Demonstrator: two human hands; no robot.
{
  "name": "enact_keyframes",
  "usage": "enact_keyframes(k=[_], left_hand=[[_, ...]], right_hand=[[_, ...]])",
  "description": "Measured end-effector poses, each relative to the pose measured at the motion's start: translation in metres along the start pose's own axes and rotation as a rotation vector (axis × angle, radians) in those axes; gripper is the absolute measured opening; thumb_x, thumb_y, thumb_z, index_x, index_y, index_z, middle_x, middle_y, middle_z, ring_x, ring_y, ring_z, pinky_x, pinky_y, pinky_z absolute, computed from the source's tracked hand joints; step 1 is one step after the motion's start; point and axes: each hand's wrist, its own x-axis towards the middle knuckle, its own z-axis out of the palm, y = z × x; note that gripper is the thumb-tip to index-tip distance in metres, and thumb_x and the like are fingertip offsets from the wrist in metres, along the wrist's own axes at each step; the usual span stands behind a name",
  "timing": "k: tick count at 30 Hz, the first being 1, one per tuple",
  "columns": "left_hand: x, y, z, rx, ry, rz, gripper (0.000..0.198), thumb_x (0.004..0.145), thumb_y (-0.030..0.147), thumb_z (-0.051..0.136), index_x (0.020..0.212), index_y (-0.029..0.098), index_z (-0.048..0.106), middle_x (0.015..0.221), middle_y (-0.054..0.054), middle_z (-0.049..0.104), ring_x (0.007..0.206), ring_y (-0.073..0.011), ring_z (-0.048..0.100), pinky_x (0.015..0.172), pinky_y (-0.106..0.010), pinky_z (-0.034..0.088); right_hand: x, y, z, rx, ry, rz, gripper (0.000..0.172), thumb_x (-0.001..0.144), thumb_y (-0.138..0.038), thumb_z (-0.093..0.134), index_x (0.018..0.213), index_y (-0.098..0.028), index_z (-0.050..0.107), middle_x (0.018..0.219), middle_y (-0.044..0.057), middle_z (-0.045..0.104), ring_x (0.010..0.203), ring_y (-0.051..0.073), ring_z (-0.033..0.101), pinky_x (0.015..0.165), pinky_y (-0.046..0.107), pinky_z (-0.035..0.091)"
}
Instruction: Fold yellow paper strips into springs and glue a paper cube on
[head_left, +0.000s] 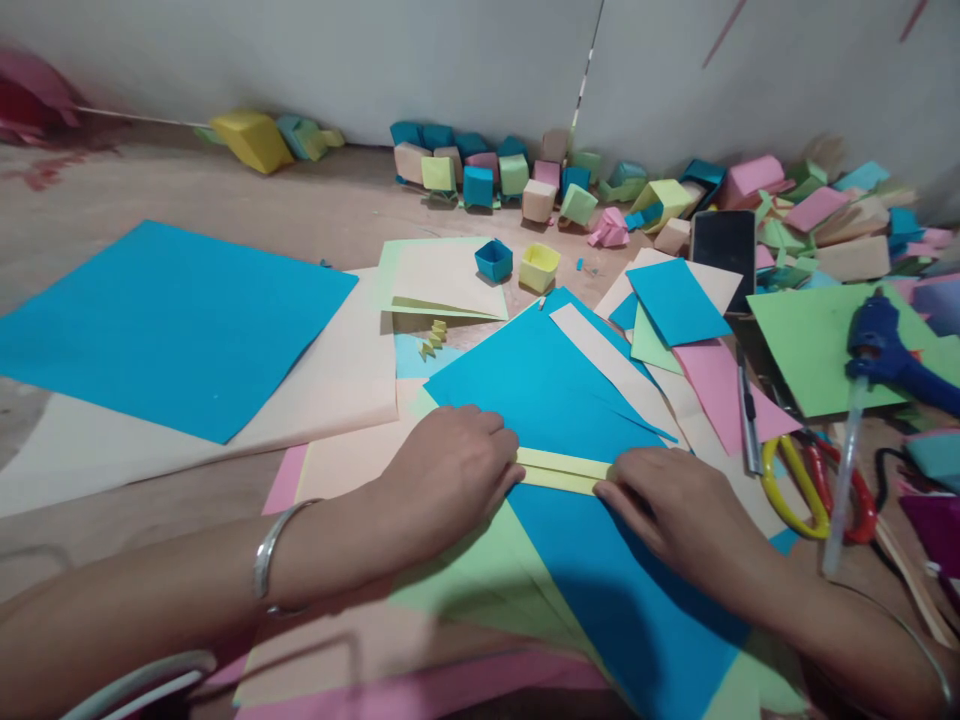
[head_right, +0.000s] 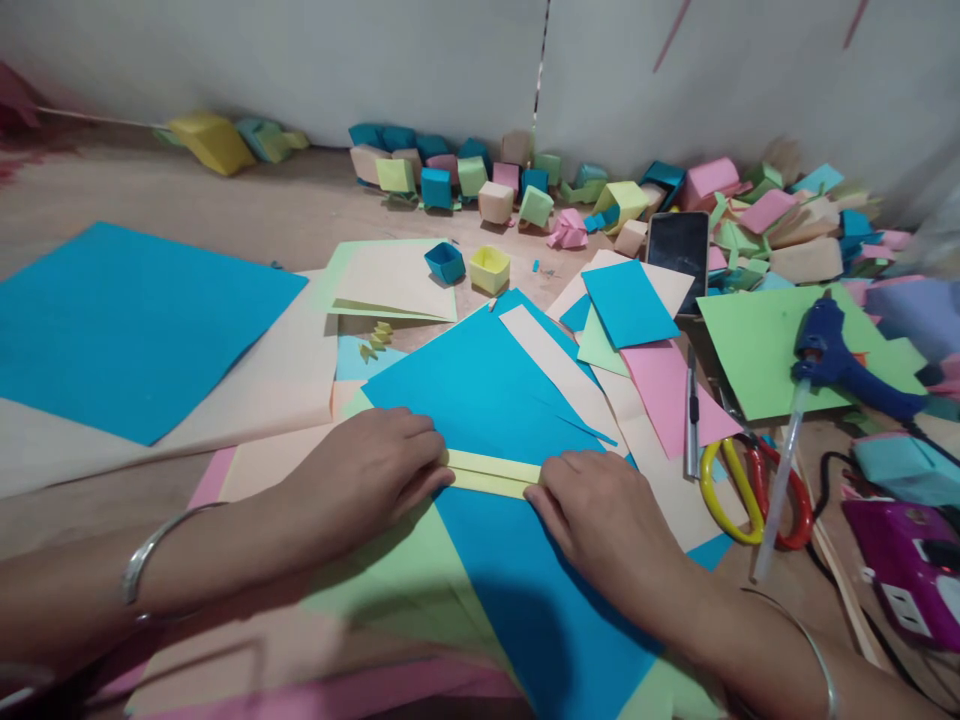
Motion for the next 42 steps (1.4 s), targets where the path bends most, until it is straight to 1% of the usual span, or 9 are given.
enact_keyframes(k=[4,7,11,14,16,19,30,37,42], left_hand=[[0.001,0.000,0.000,0.010,-0.020,-0.012,0.025,0.092,0.034,0.054,0.074,0.017,0.060,0.073,-0.004,0.061,0.068,-0.0195,0.051,0.057,-0.031,0.025],[0.000,-0.001,0.000,0.033,-0.011,-0.026,0.024,0.092,0.035,0.055,0.077,0.016,0.060,0.071,-0.004,0.060,0.065,-0.0185,0.049,0.056,-0.031,0.024],[-0.001,-0.001,-0.002,0.043,0.115,0.077,0.014,0.091,0.025,0.057,0.080,0.016,0.061,0.077,-0.004,0.058,0.071,-0.0184,0.047,0.060,-0.032,0.028],[-0.001,0.001,0.000,0.020,0.149,0.284,0.012,0.092,0.023,0.055,0.084,0.019,0.063,0.082,-0.004,0.058,0.076,-0.0182,0.047,0.063,-0.031,0.031],[-0.001,0.002,0.003,0.026,0.149,0.395,0.012,0.094,0.023,0.052,0.093,0.020,0.064,0.082,-0.003,0.058,0.075,-0.0177,0.048,0.062,-0.031,0.031],[-0.001,0.003,0.005,0.066,0.168,0.423,0.017,0.097,0.023,0.047,0.103,0.021,0.063,0.080,-0.003,0.059,0.072,-0.0176,0.047,0.059,-0.032,0.028],[-0.007,0.014,0.003,0.214,0.167,0.452,0.008,0.090,0.019,0.058,0.086,0.016,0.064,0.082,-0.003,0.059,0.074,-0.0189,0.045,0.059,-0.037,0.023],[-0.011,0.018,0.006,0.228,0.169,0.466,0.017,0.088,0.018,0.060,0.072,0.017,0.062,0.085,-0.005,0.061,0.079,-0.0201,0.043,0.062,-0.036,0.023],[-0.010,0.015,0.005,0.189,0.181,0.464,0.017,0.089,0.017,0.058,0.073,0.016,0.063,0.085,-0.004,0.061,0.076,-0.0194,0.043,0.062,-0.037,0.023]], right_hand=[[0.000,0.004,0.000,0.025,-0.006,0.048,0.028,0.094,-0.037,0.049,0.072,-0.019,0.051,0.068,0.001,0.054,0.064,0.018,0.051,0.058,0.029,0.029],[0.000,0.005,0.000,0.007,0.088,0.044,0.023,0.090,-0.033,0.057,0.074,-0.019,0.050,0.070,0.001,0.052,0.063,0.017,0.048,0.056,0.029,0.028],[-0.002,0.000,-0.002,-0.003,0.208,-0.171,0.021,0.095,-0.020,0.048,0.076,-0.017,0.057,0.073,0.004,0.054,0.070,0.018,0.048,0.062,0.030,0.032],[-0.004,-0.007,-0.003,-0.036,0.229,-0.370,0.020,0.097,-0.015,0.043,0.097,-0.015,0.064,0.083,0.007,0.060,0.077,0.019,0.050,0.067,0.033,0.035],[-0.006,-0.011,-0.003,-0.088,0.222,-0.438,0.022,0.097,-0.014,0.045,0.111,-0.014,0.062,0.086,0.007,0.063,0.080,0.019,0.052,0.070,0.035,0.036],[-0.005,-0.015,-0.001,-0.153,0.214,-0.471,0.026,0.097,-0.012,0.044,0.118,-0.011,0.060,0.086,0.007,0.065,0.082,0.019,0.054,0.069,0.036,0.035],[-0.007,-0.017,-0.004,-0.285,0.193,-0.404,0.023,0.097,-0.014,0.043,0.106,-0.015,0.064,0.088,0.005,0.067,0.083,0.021,0.052,0.074,0.042,0.032],[-0.021,-0.017,-0.012,-0.402,0.124,-0.365,0.023,0.085,-0.008,0.051,0.099,-0.012,0.068,0.078,0.006,0.060,0.076,0.023,0.049,0.072,0.043,0.034],[-0.031,-0.003,-0.020,-0.508,0.094,-0.288,0.021,0.078,-0.002,0.052,0.071,-0.015,0.067,0.073,0.009,0.059,0.072,0.025,0.050,0.069,0.044,0.034]])
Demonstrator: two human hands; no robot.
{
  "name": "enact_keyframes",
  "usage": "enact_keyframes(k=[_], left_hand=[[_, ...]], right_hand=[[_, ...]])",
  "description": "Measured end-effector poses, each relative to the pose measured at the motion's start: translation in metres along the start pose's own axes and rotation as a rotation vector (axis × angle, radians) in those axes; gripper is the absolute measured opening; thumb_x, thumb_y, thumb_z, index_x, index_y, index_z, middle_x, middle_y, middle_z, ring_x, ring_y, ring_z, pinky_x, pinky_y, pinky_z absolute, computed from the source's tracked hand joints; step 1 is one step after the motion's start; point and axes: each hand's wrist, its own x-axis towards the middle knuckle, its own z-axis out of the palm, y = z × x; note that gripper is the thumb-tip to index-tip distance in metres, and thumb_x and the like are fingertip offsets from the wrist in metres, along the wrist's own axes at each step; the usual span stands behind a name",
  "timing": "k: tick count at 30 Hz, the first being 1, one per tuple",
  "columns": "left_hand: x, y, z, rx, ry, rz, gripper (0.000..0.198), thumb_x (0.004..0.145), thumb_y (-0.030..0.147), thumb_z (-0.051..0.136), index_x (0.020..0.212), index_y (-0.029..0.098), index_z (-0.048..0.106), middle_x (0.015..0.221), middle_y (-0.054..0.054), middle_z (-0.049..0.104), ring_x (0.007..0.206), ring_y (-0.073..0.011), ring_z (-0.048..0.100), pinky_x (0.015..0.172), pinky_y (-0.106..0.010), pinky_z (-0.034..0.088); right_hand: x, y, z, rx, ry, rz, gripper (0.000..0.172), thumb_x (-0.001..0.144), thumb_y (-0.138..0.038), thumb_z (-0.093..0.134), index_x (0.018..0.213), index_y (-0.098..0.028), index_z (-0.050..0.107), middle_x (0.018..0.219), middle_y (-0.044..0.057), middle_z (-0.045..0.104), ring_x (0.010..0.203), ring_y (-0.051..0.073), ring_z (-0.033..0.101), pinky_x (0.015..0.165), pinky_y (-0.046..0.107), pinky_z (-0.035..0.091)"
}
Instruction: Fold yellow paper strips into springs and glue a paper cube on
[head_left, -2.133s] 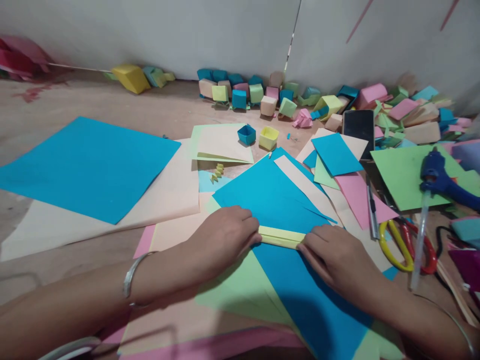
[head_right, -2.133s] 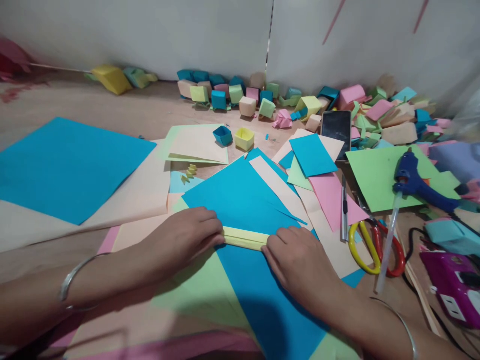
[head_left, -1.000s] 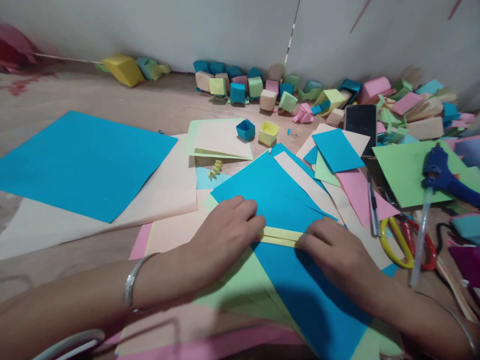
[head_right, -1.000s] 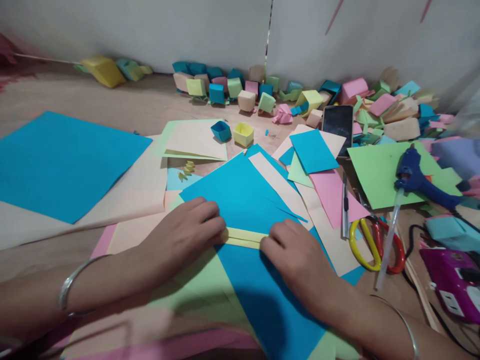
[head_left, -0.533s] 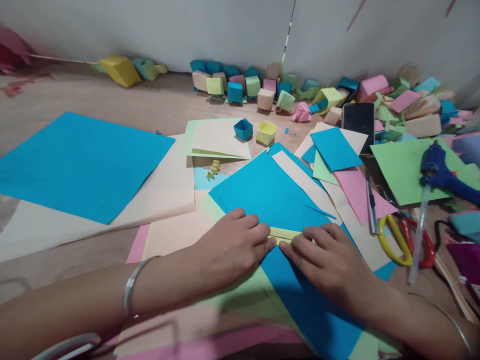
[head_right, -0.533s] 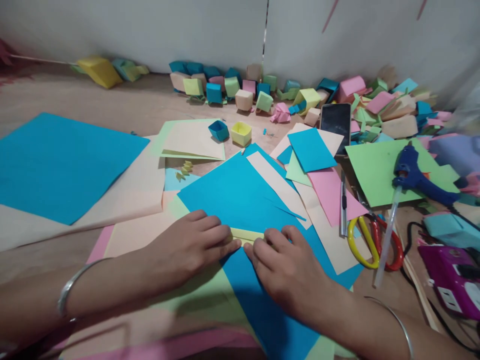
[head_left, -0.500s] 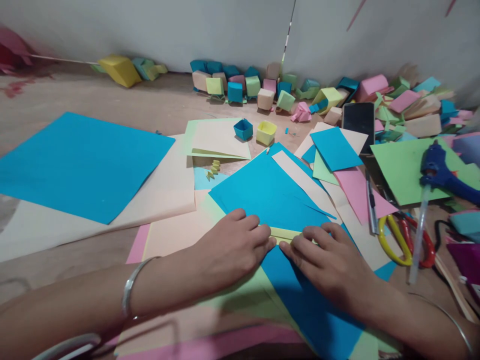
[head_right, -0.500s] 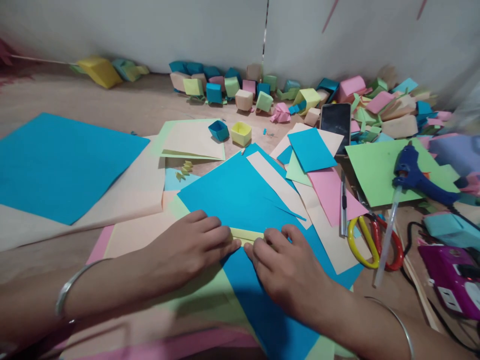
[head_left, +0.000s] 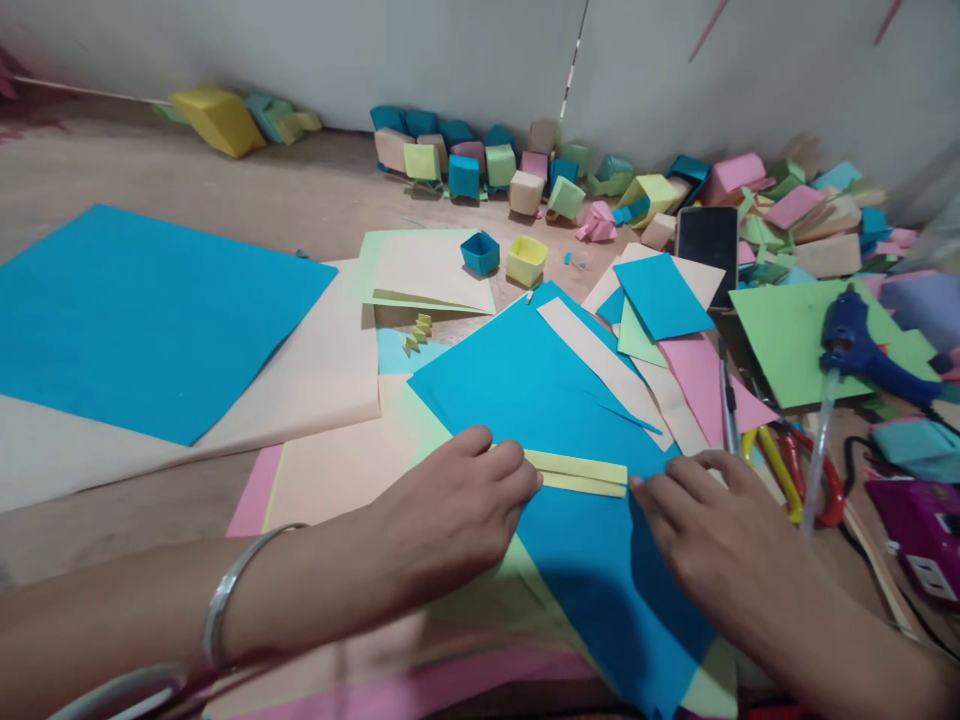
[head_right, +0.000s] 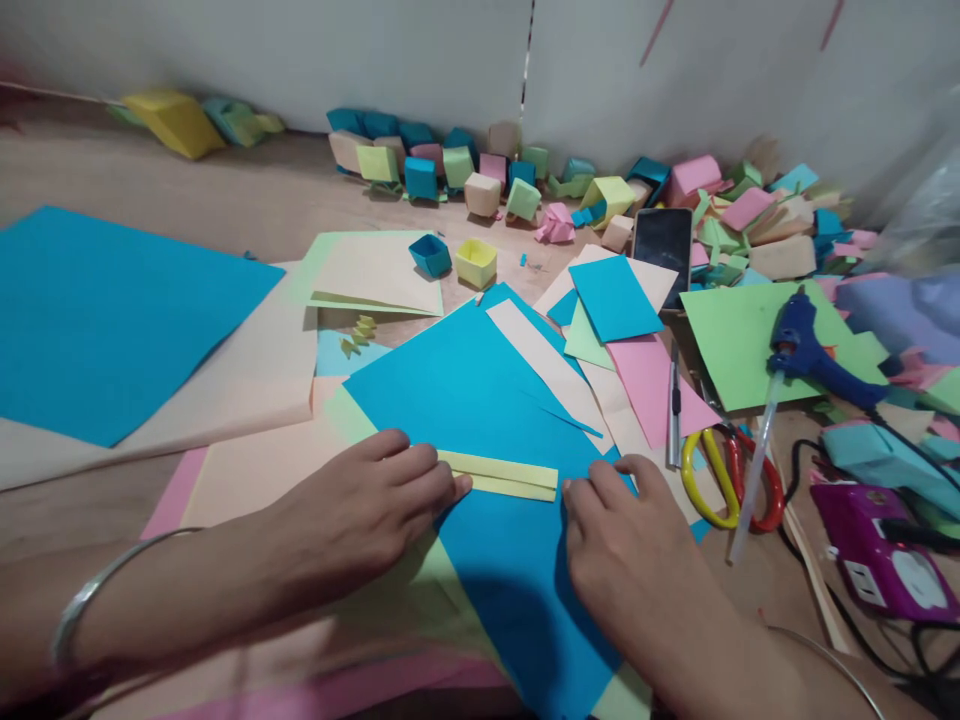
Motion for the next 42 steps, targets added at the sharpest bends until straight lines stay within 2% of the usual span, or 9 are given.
enact_keyframes(k=[4,9,18,25,28,32,35,39,42], left_hand=[[0.000,-0.002,0.001,-0.017,0.015,0.007,0.017,0.090,0.015,0.057,0.074,0.016,0.063,0.085,-0.005,0.061,0.076,-0.0191,0.044,0.061,-0.036,0.022],[0.000,0.000,0.005,-0.003,0.035,0.013,0.020,0.091,0.017,0.055,0.072,0.016,0.063,0.085,-0.004,0.061,0.075,-0.0186,0.044,0.061,-0.037,0.022],[0.002,-0.002,0.003,-0.011,0.039,0.014,0.015,0.090,0.015,0.056,0.077,0.016,0.063,0.084,-0.004,0.062,0.074,-0.0180,0.046,0.061,-0.036,0.022],[0.001,-0.004,0.005,-0.011,0.038,0.027,0.010,0.091,0.014,0.054,0.088,0.016,0.063,0.085,-0.003,0.063,0.074,-0.0179,0.048,0.060,-0.035,0.023],[0.001,-0.004,0.003,0.015,-0.004,0.016,0.014,0.091,0.014,0.052,0.099,0.016,0.062,0.084,-0.003,0.063,0.072,-0.0187,0.048,0.060,-0.036,0.024],[0.002,-0.005,0.000,0.029,-0.060,0.031,0.025,0.089,0.014,0.051,0.113,0.016,0.058,0.085,-0.003,0.063,0.069,-0.0192,0.048,0.059,-0.037,0.024],[0.003,-0.005,0.002,0.021,-0.070,0.060,0.036,0.089,0.016,0.053,0.125,0.019,0.052,0.085,-0.002,0.063,0.071,-0.0199,0.048,0.060,-0.038,0.023],[0.005,-0.004,0.007,0.018,-0.081,0.041,0.051,0.088,0.018,0.056,0.137,0.026,0.042,0.084,-0.001,0.061,0.073,-0.0205,0.047,0.060,-0.037,0.022],[0.007,-0.002,0.012,0.018,-0.071,0.019,0.048,0.092,0.024,0.054,0.137,0.030,0.041,0.081,0.000,0.059,0.072,-0.0203,0.046,0.059,-0.037,0.020]], right_hand=[[-0.005,0.002,-0.011,-0.014,0.011,0.001,0.025,0.074,0.002,0.049,0.067,-0.016,0.066,0.068,0.010,0.059,0.067,0.025,0.050,0.066,0.044,0.033],[-0.002,-0.009,-0.024,0.075,0.124,-0.033,0.032,0.078,-0.004,0.043,0.098,-0.015,0.066,0.071,0.007,0.061,0.067,0.024,0.048,0.069,0.044,0.035],[-0.002,-0.012,-0.004,0.041,0.011,-0.017,0.036,0.074,-0.008,0.054,0.109,-0.009,0.064,0.072,0.006,0.060,0.069,0.024,0.049,0.062,0.040,0.032],[0.001,-0.009,-0.006,0.091,0.003,0.004,0.025,0.074,-0.003,0.053,0.092,-0.015,0.065,0.084,0.008,0.064,0.075,0.024,0.053,0.065,0.038,0.034],[0.000,-0.003,-0.005,0.187,-0.040,0.066,0.022,0.077,-0.001,0.052,0.085,-0.017,0.064,0.081,0.007,0.063,0.073,0.022,0.055,0.065,0.036,0.036],[0.001,0.009,0.005,0.325,-0.078,0.229,0.008,0.087,-0.016,0.057,0.084,-0.018,0.064,0.079,0.006,0.064,0.072,0.021,0.058,0.063,0.032,0.038],[0.007,0.019,0.011,0.492,-0.149,0.305,0.013,0.091,-0.025,0.055,0.085,-0.019,0.064,0.079,0.005,0.065,0.073,0.020,0.060,0.063,0.030,0.039],[0.015,0.027,0.010,0.718,-0.218,0.339,0.015,0.091,-0.024,0.052,0.082,-0.020,0.063,0.074,0.001,0.064,0.069,0.016,0.058,0.061,0.027,0.038],[0.019,0.028,0.007,0.802,-0.228,0.371,0.016,0.089,-0.021,0.052,0.076,-0.020,0.060,0.067,-0.001,0.061,0.062,0.013,0.054,0.056,0.025,0.034]])
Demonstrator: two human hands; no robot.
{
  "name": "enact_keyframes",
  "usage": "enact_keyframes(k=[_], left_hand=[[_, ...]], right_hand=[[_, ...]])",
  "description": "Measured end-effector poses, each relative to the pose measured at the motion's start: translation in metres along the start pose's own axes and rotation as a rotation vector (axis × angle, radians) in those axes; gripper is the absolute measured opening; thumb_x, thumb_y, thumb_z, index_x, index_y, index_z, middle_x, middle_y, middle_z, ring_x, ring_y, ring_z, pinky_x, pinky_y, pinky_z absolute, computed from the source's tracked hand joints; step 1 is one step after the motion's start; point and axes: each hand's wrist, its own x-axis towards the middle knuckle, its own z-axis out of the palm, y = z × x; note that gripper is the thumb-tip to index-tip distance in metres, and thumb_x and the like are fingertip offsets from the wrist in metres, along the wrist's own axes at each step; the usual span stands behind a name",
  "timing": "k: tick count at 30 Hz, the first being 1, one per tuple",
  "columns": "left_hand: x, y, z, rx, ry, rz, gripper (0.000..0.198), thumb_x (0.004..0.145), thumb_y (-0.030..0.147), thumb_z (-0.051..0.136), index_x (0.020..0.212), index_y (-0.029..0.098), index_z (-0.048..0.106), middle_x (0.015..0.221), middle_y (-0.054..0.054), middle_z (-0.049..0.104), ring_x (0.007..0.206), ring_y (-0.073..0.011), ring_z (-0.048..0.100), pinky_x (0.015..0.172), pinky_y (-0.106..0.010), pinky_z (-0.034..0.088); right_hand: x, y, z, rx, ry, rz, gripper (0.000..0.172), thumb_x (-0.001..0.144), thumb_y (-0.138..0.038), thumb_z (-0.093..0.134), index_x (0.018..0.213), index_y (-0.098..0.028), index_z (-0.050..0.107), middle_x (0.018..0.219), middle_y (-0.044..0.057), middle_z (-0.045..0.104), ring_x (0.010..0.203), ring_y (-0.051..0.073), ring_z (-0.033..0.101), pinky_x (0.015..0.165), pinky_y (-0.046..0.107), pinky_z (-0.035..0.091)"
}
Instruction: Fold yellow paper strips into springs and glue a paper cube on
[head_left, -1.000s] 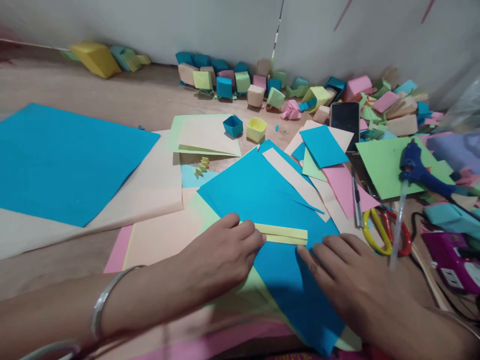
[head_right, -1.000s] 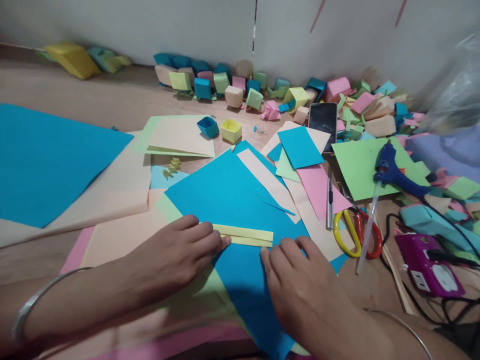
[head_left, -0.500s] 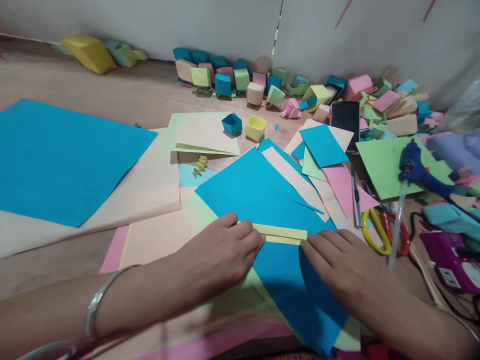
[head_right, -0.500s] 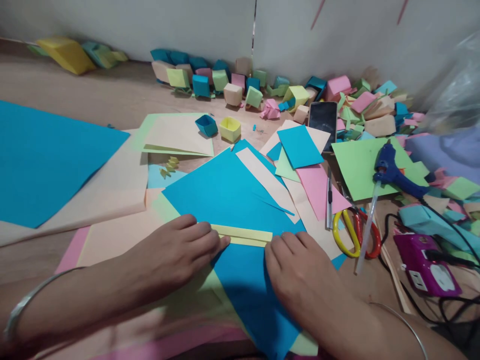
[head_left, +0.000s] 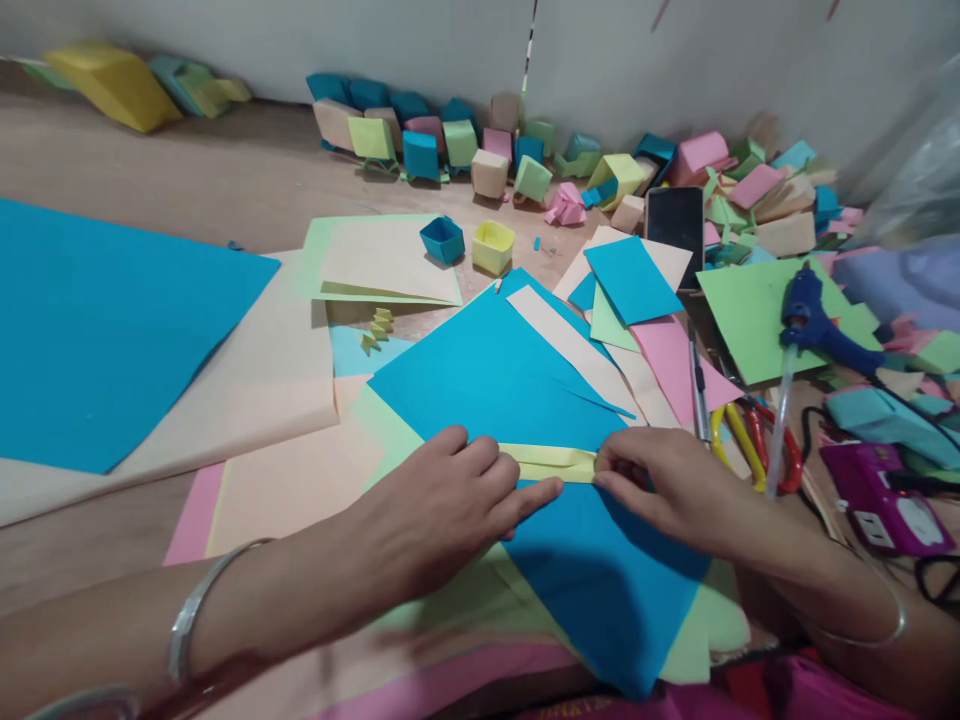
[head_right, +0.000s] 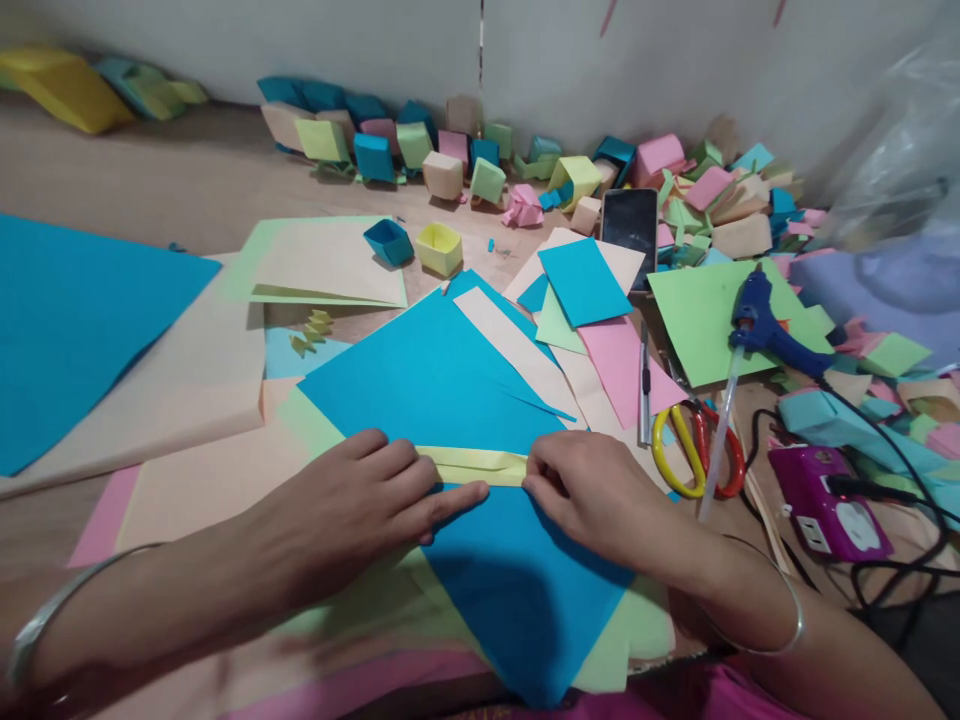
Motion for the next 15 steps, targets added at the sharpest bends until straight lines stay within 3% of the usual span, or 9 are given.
enact_keyframes(k=[5,15], left_hand=[[0.0035,0.0017,0.0043,0.021,0.040,-0.043,0.038,0.093,0.039,0.054,0.128,0.027,0.051,0.079,-0.001,0.057,0.070,-0.0201,0.044,0.058,-0.035,0.018],[0.0032,-0.0004,0.0032,-0.009,0.039,-0.048,0.038,0.091,0.041,0.058,0.126,0.027,0.053,0.079,-0.001,0.059,0.071,-0.0200,0.044,0.059,-0.035,0.017]], right_hand=[[0.0044,-0.0032,0.0030,-0.023,0.024,0.078,0.018,0.085,-0.020,0.051,0.068,-0.018,0.057,0.059,-0.002,0.056,0.054,0.011,0.049,0.051,0.024,0.027],[0.0098,0.0009,0.0087,-0.098,0.063,0.094,0.013,0.076,-0.019,0.057,0.063,-0.018,0.055,0.053,-0.003,0.054,0.050,0.010,0.048,0.050,0.024,0.023]])
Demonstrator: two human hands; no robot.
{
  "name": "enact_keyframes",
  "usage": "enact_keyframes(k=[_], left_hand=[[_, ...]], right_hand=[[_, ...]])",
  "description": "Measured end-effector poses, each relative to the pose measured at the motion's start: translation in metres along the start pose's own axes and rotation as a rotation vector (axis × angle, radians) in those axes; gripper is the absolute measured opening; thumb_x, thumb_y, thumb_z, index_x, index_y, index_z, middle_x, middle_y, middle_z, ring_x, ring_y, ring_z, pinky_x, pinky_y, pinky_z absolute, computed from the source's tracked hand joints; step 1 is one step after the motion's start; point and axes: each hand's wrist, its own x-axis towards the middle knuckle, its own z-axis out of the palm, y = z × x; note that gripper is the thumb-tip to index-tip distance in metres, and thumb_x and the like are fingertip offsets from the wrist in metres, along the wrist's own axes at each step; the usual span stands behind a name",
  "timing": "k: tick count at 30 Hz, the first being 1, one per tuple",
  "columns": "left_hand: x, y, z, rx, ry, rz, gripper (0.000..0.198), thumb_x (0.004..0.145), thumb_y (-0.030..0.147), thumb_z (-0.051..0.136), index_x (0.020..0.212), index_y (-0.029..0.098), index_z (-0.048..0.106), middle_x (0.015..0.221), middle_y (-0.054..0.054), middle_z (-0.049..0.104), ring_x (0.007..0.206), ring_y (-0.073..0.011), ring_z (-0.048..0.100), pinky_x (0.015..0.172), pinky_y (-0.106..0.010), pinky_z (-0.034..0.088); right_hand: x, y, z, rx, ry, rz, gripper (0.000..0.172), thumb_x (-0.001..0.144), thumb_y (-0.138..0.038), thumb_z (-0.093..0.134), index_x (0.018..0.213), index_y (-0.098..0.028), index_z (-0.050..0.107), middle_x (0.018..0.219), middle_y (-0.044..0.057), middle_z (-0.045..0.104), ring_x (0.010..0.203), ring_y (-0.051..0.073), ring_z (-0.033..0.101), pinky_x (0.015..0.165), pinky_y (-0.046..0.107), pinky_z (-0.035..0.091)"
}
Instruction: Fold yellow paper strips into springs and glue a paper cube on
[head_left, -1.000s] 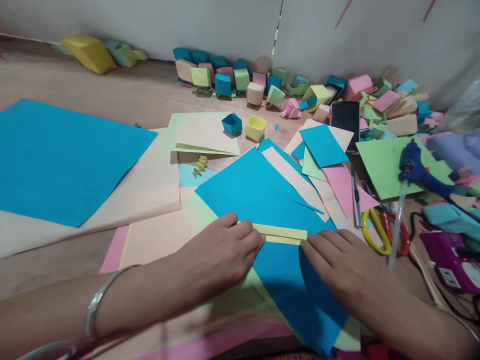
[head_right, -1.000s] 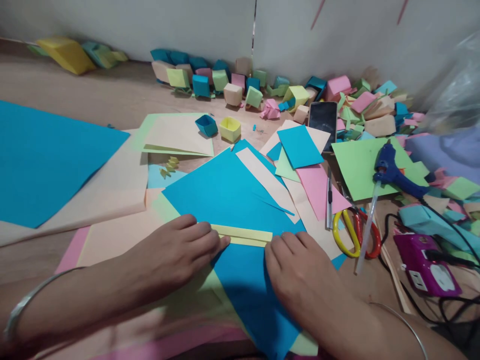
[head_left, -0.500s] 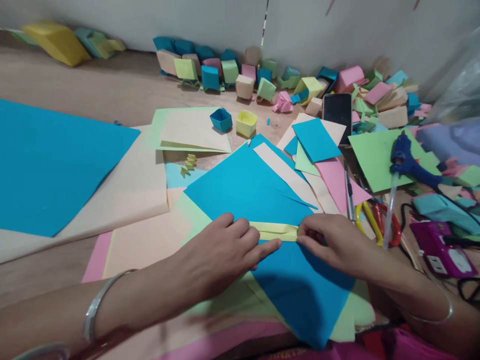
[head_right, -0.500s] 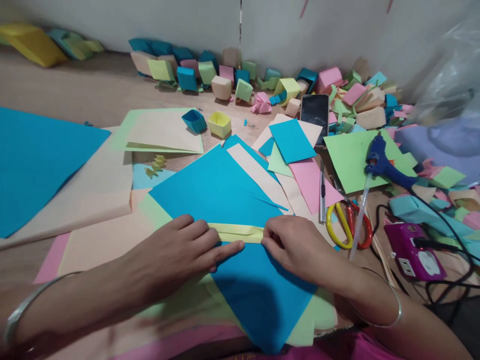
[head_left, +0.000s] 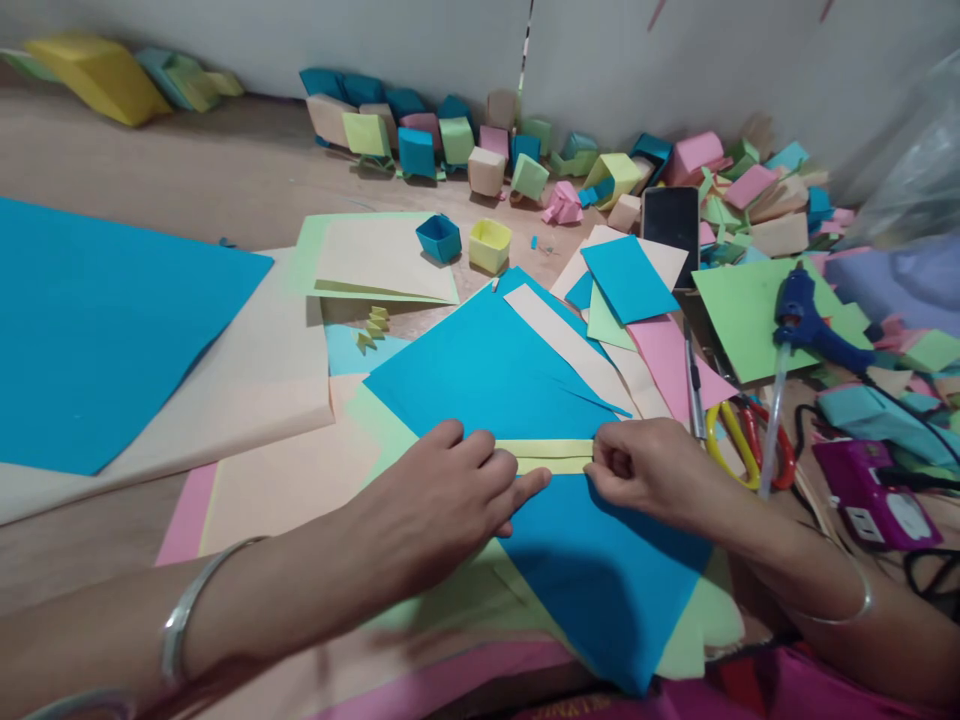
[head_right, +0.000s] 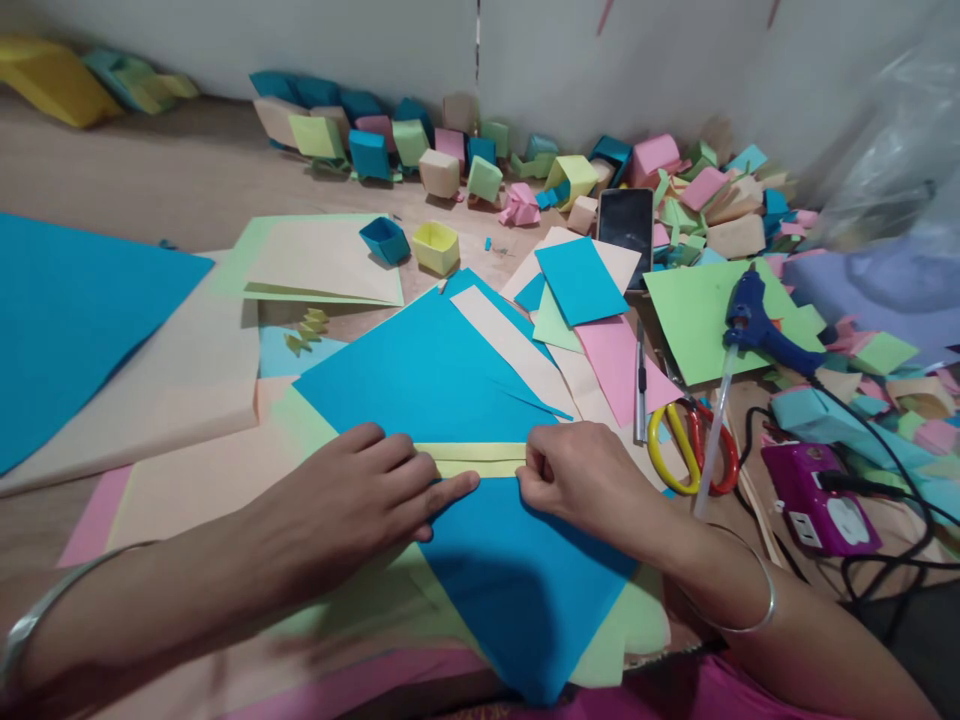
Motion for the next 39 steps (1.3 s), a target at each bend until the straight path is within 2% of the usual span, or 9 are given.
enact_keyframes(k=[6,9,14,20,24,27,30,35,39], left_hand=[[0.001,0.001,0.000,-0.007,-0.001,-0.014,0.037,0.092,0.042,0.056,0.127,0.028,0.053,0.080,-0.001,0.059,0.073,-0.0200,0.045,0.059,-0.035,0.017],[0.000,0.001,0.000,-0.009,0.000,-0.010,0.038,0.092,0.041,0.055,0.128,0.028,0.052,0.080,-0.001,0.059,0.073,-0.0200,0.045,0.059,-0.035,0.017],[0.001,0.000,0.001,-0.012,0.015,-0.006,0.040,0.091,0.042,0.058,0.127,0.027,0.053,0.080,-0.001,0.060,0.073,-0.0202,0.045,0.059,-0.035,0.017],[0.002,0.002,-0.001,-0.022,-0.021,-0.013,0.039,0.091,0.042,0.058,0.127,0.029,0.052,0.085,-0.001,0.062,0.075,-0.0194,0.046,0.059,-0.035,0.017],[0.000,0.002,-0.004,-0.017,-0.026,-0.019,0.038,0.093,0.042,0.053,0.128,0.029,0.051,0.084,-0.001,0.060,0.075,-0.0196,0.046,0.059,-0.035,0.018],[0.001,0.001,-0.004,-0.007,-0.019,-0.007,0.039,0.093,0.042,0.053,0.129,0.027,0.051,0.082,-0.001,0.059,0.074,-0.0199,0.046,0.059,-0.035,0.018],[0.000,0.003,-0.004,-0.004,-0.002,-0.006,0.041,0.092,0.041,0.055,0.129,0.023,0.053,0.084,-0.001,0.061,0.075,-0.0195,0.046,0.059,-0.036,0.020],[-0.010,0.009,-0.010,0.028,0.030,-0.034,0.015,0.089,0.030,0.061,0.093,0.019,0.069,0.083,-0.002,0.064,0.071,-0.0178,0.046,0.061,-0.036,0.023],[-0.026,0.010,-0.019,0.018,-0.039,-0.119,0.021,0.091,0.024,0.056,0.076,0.020,0.070,0.074,-0.003,0.063,0.067,-0.0168,0.048,0.061,-0.034,0.025]], right_hand=[[-0.018,-0.013,0.002,-0.379,0.283,-0.338,0.021,0.085,-0.009,0.050,0.066,-0.018,0.054,0.063,0.002,0.054,0.060,0.016,0.046,0.057,0.032,0.023],[-0.028,-0.022,0.001,-0.457,0.333,-0.488,0.024,0.090,-0.009,0.046,0.072,-0.018,0.060,0.064,0.003,0.054,0.061,0.019,0.045,0.059,0.035,0.023],[-0.036,-0.021,0.007,-0.573,0.301,-0.479,0.026,0.089,-0.005,0.043,0.089,-0.011,0.068,0.065,0.006,0.058,0.060,0.020,0.044,0.058,0.036,0.021],[-0.038,-0.022,0.006,-0.561,0.306,-0.444,0.024,0.083,-0.005,0.051,0.065,-0.017,0.062,0.061,0.005,0.052,0.060,0.019,0.040,0.057,0.035,0.020],[-0.037,-0.029,0.005,-0.548,0.395,-0.448,0.020,0.086,-0.009,0.048,0.087,-0.015,0.067,0.067,0.006,0.053,0.063,0.020,0.039,0.058,0.036,0.022],[-0.035,-0.029,0.010,-0.524,0.337,-0.476,0.025,0.087,-0.009,0.049,0.106,-0.013,0.065,0.073,0.006,0.056,0.069,0.022,0.042,0.060,0.036,0.023],[-0.031,-0.024,0.018,-0.494,0.268,-0.531,0.019,0.084,-0.005,0.053,0.095,-0.013,0.066,0.076,0.007,0.057,0.070,0.021,0.043,0.061,0.036,0.023],[-0.028,-0.015,0.022,-0.418,0.239,-0.568,0.012,0.085,-0.008,0.055,0.087,-0.014,0.065,0.080,0.008,0.059,0.073,0.022,0.043,0.062,0.036,0.024],[-0.026,-0.011,0.019,-0.360,0.237,-0.593,0.015,0.088,-0.007,0.052,0.088,-0.014,0.065,0.080,0.008,0.059,0.075,0.022,0.045,0.063,0.036,0.027]])
